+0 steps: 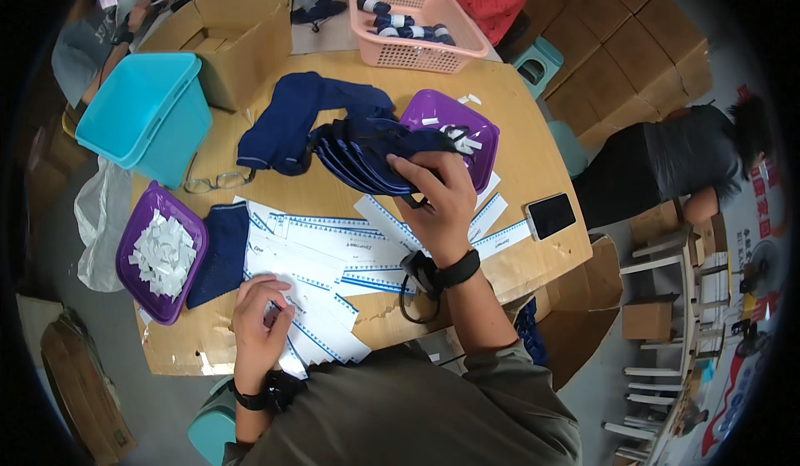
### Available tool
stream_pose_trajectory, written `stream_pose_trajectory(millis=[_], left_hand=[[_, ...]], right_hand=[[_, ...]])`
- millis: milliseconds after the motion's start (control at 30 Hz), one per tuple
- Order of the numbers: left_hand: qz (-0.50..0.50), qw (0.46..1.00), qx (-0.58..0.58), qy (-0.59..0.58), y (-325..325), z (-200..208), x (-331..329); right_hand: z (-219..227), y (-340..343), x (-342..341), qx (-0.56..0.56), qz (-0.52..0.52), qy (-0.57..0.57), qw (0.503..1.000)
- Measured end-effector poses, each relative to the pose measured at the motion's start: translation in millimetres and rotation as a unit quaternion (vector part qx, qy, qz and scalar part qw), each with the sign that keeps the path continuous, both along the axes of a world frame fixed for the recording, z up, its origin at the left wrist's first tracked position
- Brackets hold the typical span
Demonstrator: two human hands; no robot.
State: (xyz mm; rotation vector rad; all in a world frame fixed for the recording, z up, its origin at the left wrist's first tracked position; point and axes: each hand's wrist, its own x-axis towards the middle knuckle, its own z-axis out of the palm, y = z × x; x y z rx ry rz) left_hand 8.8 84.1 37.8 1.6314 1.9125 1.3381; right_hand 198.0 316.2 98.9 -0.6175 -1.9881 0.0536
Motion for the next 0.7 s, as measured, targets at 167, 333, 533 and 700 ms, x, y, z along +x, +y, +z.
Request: stream_pose_trajectory(millis=[167, 333, 533, 700], left_hand=[[0.007, 0.999, -0.010, -0.030, 2, 4, 1], [0.002, 1.000, -0.006, -0.027, 1, 1, -1], [0.011, 0.997, -0.017, -0.076, 0, 0, 1], [0.014, 0.996, -0.015, -0.087, -1, -1, 1]], right_hand=[[-13, -3, -6, -0.049, 0.108, -0.111, 0.987], [-15, -11, -5, -0.238, 0.209, -0.280, 0.906], [37, -13, 4, -0.374, 0.310, -0.355, 0.799], [67, -10, -26, -0.307, 0.292, -0.344, 0.838]])
